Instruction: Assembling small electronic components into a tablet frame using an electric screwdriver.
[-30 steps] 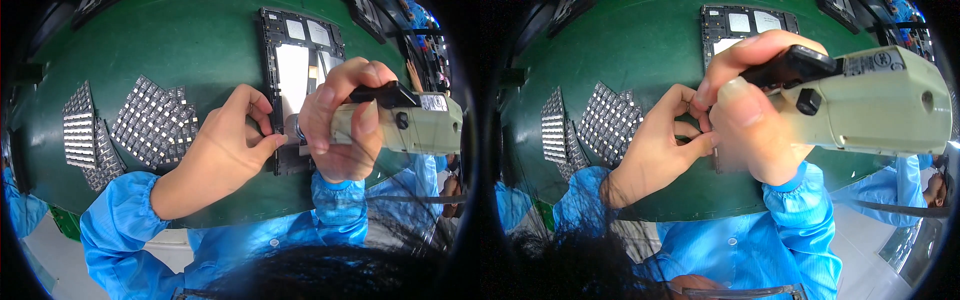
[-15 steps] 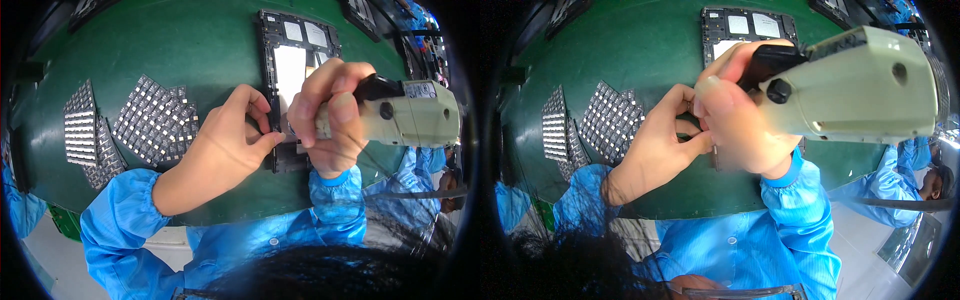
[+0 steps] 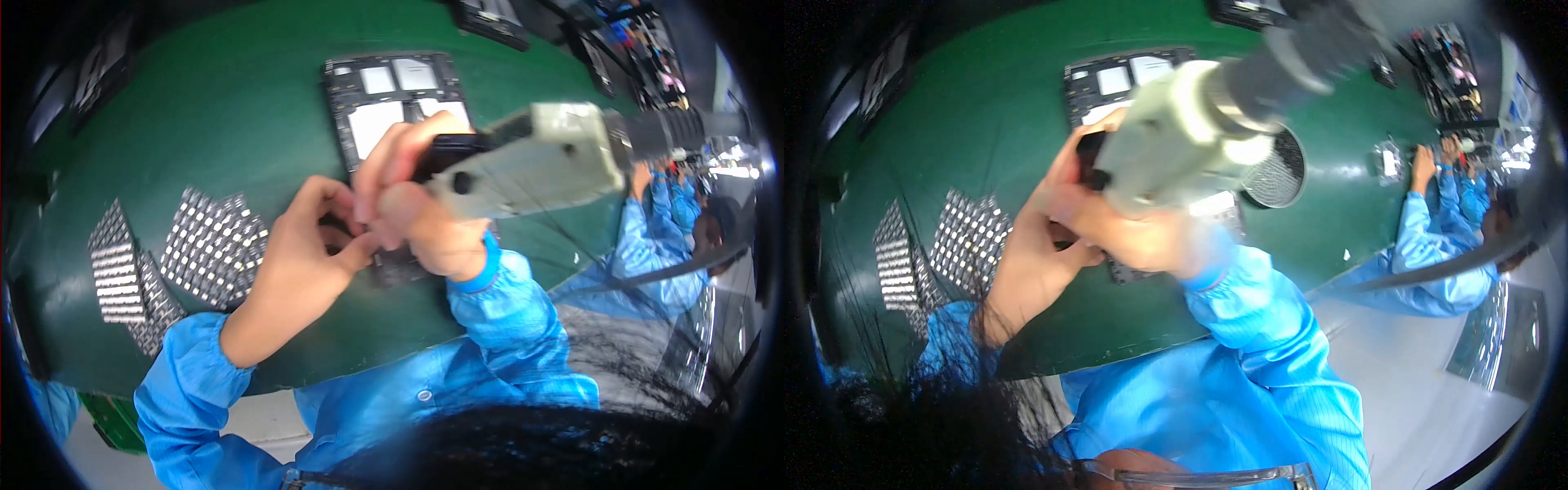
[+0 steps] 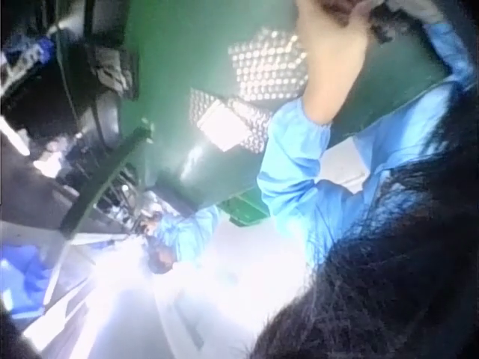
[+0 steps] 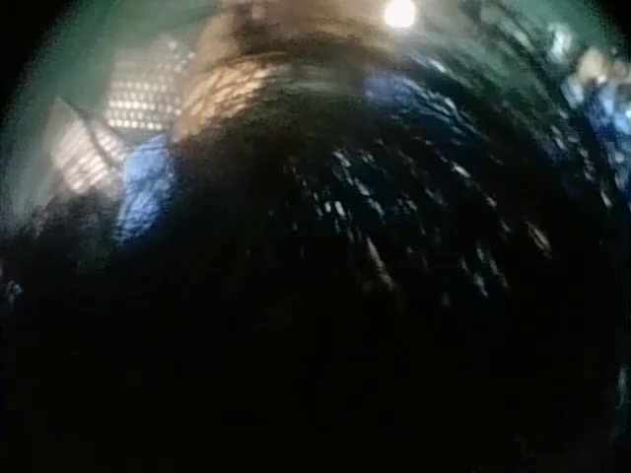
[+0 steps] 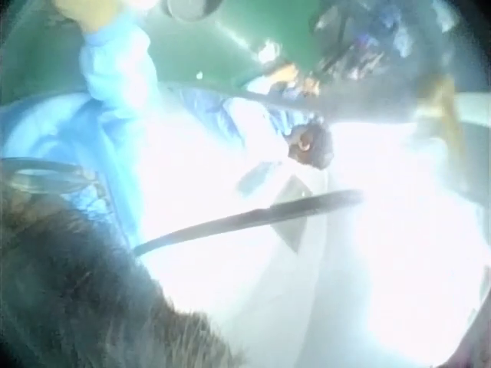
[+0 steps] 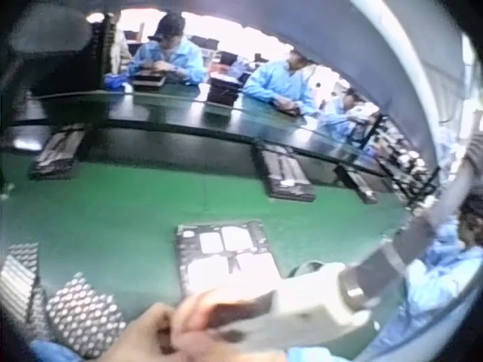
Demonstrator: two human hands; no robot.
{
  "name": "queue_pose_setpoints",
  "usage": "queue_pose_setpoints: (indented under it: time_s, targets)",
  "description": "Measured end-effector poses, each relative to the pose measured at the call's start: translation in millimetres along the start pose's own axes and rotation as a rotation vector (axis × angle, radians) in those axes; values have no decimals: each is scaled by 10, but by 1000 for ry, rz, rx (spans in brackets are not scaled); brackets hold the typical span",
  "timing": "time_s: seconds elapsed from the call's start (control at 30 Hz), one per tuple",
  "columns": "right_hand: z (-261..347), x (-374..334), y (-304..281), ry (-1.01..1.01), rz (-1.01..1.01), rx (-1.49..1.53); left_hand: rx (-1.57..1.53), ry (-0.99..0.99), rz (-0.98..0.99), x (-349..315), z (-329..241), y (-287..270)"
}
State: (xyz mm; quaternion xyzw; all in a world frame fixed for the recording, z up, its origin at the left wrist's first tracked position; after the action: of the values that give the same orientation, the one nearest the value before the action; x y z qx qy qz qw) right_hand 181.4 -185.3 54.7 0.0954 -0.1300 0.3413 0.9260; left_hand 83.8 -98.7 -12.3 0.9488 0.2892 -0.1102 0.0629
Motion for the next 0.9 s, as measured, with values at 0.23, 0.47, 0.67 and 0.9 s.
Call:
queue_pose_setpoints:
  time_s: [0.23,0.47,0.67,0.9]
  targets:
    - [152,122,-233,-125,-103,119,11,-64,45,-16,-32,57]
    - [562,-94,-1391,-353,-509,262,67,-134,48,-19,-75,56]
    - [281,-149,-1832,-306,-633,-56,120,-173,-2,30,-88,74]
    - [124,17,-1777,-158,-697,48,162,-219,-3,84,-40,71]
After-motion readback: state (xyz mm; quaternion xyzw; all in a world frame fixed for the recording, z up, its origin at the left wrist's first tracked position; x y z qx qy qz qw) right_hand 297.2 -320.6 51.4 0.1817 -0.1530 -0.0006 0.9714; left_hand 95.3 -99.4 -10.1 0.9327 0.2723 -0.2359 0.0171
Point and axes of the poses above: each hand's wrist, its own x-axis towards the middle knuckle, its own y-axis out of the palm, z = x × y, the point moved 4 cm from there along x, towards the middle knuckle, and after that the axes turned 15 degrees about -z, right-handed, at the moved point
